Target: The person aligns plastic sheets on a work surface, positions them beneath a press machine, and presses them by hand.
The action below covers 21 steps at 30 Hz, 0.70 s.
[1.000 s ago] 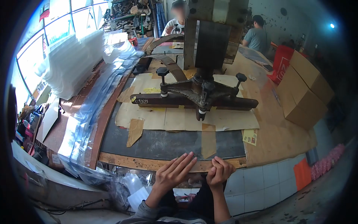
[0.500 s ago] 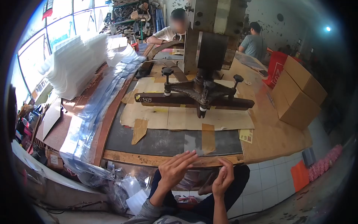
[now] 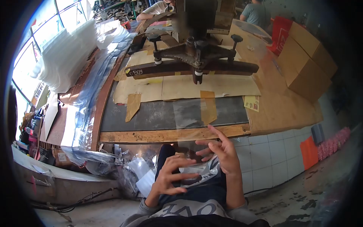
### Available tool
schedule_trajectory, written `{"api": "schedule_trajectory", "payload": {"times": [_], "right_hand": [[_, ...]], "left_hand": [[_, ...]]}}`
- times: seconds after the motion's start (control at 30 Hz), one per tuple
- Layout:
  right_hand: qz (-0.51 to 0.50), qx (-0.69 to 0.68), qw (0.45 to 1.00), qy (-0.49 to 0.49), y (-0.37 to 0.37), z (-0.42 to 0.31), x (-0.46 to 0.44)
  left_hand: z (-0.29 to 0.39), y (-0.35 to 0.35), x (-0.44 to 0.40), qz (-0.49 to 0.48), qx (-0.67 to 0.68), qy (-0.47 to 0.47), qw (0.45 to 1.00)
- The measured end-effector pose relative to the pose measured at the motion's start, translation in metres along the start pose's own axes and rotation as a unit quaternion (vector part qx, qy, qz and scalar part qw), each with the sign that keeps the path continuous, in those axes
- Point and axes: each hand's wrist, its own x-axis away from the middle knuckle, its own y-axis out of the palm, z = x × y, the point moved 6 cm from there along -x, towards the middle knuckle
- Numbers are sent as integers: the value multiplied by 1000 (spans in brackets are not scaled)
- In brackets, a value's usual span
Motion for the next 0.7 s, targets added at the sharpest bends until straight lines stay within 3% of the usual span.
{"api": "schedule_trajectory", "payload": {"times": [0.03, 0.1, 0.13, 0.23, 0.27, 0.4, 0.5, 0.6, 0.7], "right_hand": [[-9, 5, 1000, 7, 2, 2, 2], [-31, 14, 999, 19, 11, 2, 9], [-39, 12, 999, 22, 13, 5, 13], [-98, 38, 994, 39, 21, 9, 27], [-119, 34, 990, 67, 20, 13, 32], [-173, 58, 980, 79, 16, 16, 53], [-174, 64, 981, 53, 15, 13, 56], [-111, 58, 992, -3, 12, 4, 48], [-27, 98, 988, -119, 9, -15, 33]], "left_hand": [[-15, -1, 8, 87, 104, -65, 989], [-34, -5, 19, 257, 296, -191, 900], [-43, -1, 25, 246, 308, -284, 874], [-50, 10, 17, 151, 426, -347, 822], [-51, 12, 12, 136, 485, -328, 799], [-49, 8, -11, 194, 476, -308, 801], [-44, 7, -25, 180, 471, -300, 810], [-36, 9, -37, 157, 464, -292, 821], [-32, 12, -41, 133, 469, -279, 828]]}}
